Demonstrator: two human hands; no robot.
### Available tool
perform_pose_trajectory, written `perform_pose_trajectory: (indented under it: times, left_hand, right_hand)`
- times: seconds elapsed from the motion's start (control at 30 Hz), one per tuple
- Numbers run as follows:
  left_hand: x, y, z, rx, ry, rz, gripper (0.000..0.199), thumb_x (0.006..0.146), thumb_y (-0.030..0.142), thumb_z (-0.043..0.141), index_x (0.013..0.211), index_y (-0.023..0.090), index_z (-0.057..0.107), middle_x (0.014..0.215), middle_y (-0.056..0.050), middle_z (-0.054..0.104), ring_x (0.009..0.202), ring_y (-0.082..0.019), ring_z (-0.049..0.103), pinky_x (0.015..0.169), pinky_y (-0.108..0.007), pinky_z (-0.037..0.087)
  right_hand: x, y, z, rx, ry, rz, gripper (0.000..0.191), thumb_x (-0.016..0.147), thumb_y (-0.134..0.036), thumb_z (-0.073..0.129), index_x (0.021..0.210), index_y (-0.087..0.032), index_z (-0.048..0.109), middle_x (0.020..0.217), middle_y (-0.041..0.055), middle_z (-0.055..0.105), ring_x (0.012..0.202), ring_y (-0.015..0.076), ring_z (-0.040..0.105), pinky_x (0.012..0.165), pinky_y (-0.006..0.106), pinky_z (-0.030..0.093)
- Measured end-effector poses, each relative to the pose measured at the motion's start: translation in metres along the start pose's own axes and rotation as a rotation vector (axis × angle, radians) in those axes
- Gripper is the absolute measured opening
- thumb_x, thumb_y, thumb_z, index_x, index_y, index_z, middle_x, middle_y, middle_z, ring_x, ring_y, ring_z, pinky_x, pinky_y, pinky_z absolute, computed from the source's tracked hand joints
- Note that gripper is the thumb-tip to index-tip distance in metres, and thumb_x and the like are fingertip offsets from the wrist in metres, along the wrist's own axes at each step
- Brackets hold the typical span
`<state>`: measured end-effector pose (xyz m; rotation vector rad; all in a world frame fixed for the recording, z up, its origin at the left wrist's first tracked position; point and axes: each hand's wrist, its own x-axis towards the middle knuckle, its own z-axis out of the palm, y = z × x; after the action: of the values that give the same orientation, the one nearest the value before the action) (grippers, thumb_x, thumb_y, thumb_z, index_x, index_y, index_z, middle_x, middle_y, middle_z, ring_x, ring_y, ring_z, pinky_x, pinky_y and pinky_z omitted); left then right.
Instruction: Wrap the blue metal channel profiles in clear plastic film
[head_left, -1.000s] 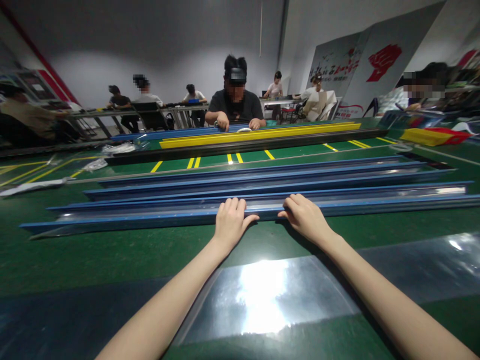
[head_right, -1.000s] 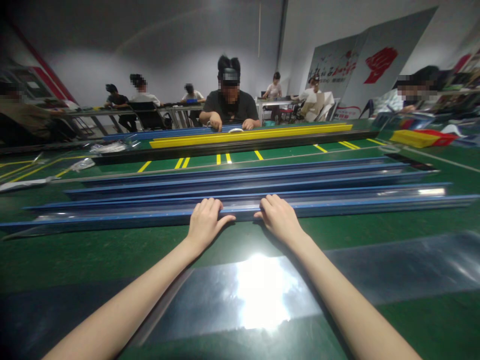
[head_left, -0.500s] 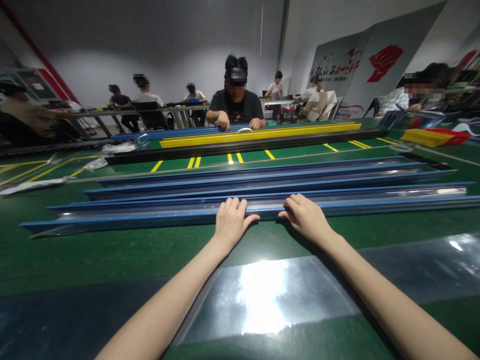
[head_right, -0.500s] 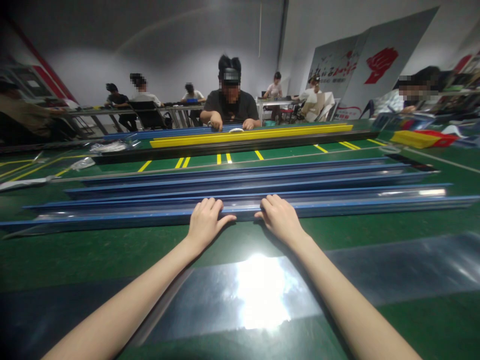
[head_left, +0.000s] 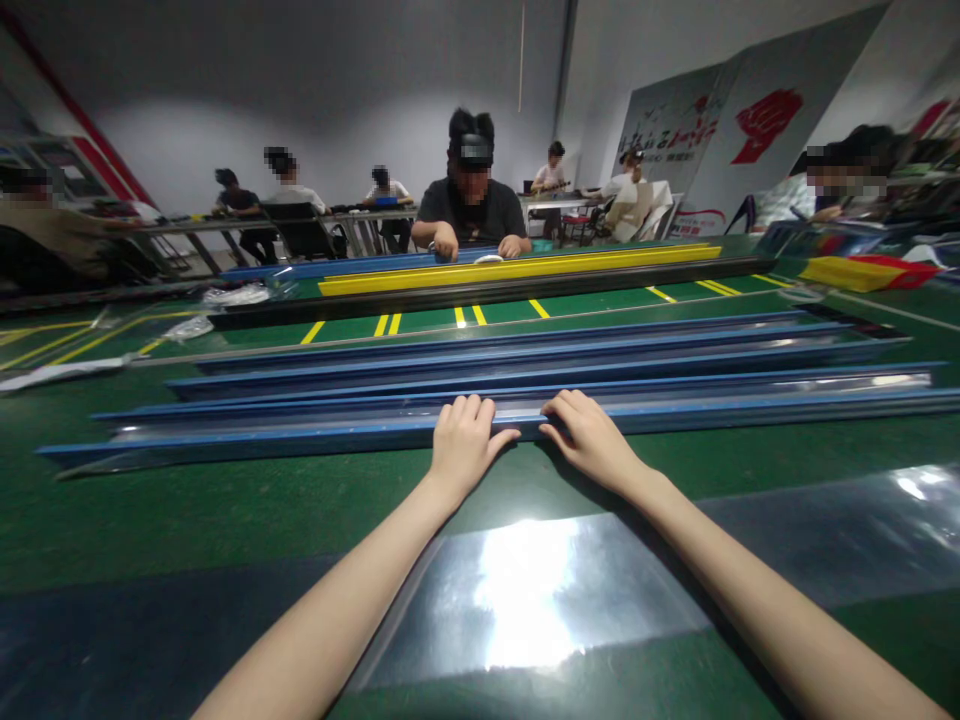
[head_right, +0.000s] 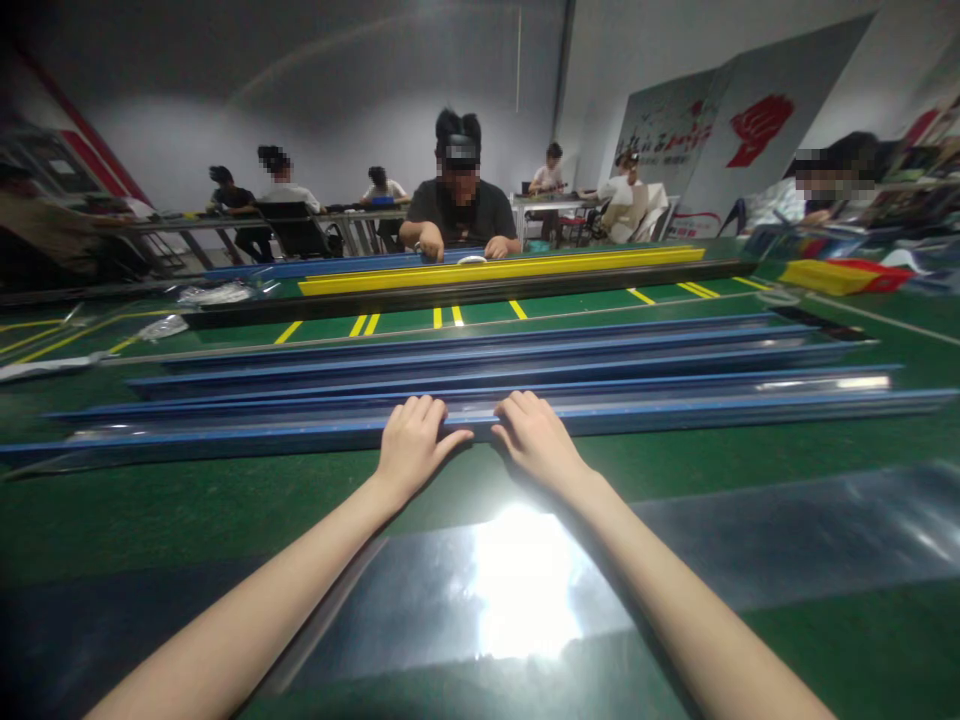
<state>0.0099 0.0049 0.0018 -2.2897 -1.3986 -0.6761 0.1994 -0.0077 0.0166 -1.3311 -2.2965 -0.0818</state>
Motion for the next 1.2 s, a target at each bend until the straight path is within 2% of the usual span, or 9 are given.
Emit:
perform_pose_trajectory:
  times: [0.4,0.6,0.7,0.93,1.07,1.2]
  left_hand:
    - [-0.001,-0.002,-0.001,-0.048,0.027,0.096,0.029,0.08,0.045,0.051,0.08,0.016,0.053,0.079,-0.005,0.057,0.076,-0.019,0.048,0.066,-0.03,0.031]
    - [-0.002,0.0,-0.002,-0.071,0.031,0.187,0.027,0.083,0.04,0.049,0.093,0.015,0.053,0.085,-0.005,0.059,0.08,-0.019,0.049,0.069,-0.03,0.032]
    - [-0.003,-0.001,-0.001,-0.042,0.03,0.17,0.031,0.082,0.042,0.049,0.098,0.015,0.053,0.088,-0.005,0.06,0.082,-0.02,0.049,0.07,-0.031,0.032]
    - [-0.003,0.0,0.001,0.02,-0.028,0.111,0.034,0.079,0.048,0.051,0.091,0.016,0.056,0.086,-0.005,0.06,0.082,-0.021,0.049,0.069,-0.032,0.031]
    - [-0.002,0.003,-0.001,0.029,-0.048,0.103,0.033,0.079,0.048,0.051,0.089,0.017,0.056,0.086,-0.005,0.06,0.082,-0.02,0.05,0.069,-0.032,0.03]
    - [-0.001,0.003,-0.001,0.033,-0.052,0.099,0.033,0.079,0.048,0.05,0.088,0.016,0.056,0.085,-0.005,0.06,0.081,-0.02,0.049,0.068,-0.032,0.03]
  right_hand:
    - [0.002,-0.001,-0.008,-0.208,-0.032,-0.023,0.009,0.083,-0.019,0.043,0.08,-0.018,0.051,0.081,0.0057,0.055,0.078,0.0189,0.046,0.066,0.028,0.033]
    - [-0.003,0.009,-0.016,-0.263,-0.052,-0.005,0.008,0.082,-0.019,0.044,0.079,-0.018,0.051,0.08,0.0051,0.056,0.079,0.0185,0.049,0.065,0.027,0.032]
    - [-0.006,0.016,-0.022,-0.284,-0.066,0.019,0.009,0.082,-0.02,0.043,0.078,-0.019,0.051,0.079,0.0045,0.057,0.078,0.0177,0.05,0.063,0.026,0.032]
    - [-0.016,0.031,-0.035,-0.319,-0.107,0.113,0.007,0.079,-0.019,0.044,0.078,-0.02,0.051,0.082,0.0034,0.058,0.079,0.0165,0.052,0.057,0.024,0.03]
    - [-0.018,0.029,-0.036,-0.344,-0.1,0.117,0.006,0.078,-0.019,0.045,0.078,-0.02,0.051,0.081,0.0034,0.059,0.078,0.0169,0.052,0.058,0.025,0.03]
    - [-0.018,0.026,-0.034,-0.346,-0.07,0.107,0.012,0.079,-0.029,0.046,0.079,-0.02,0.052,0.081,0.0041,0.059,0.078,0.0181,0.052,0.062,0.027,0.032]
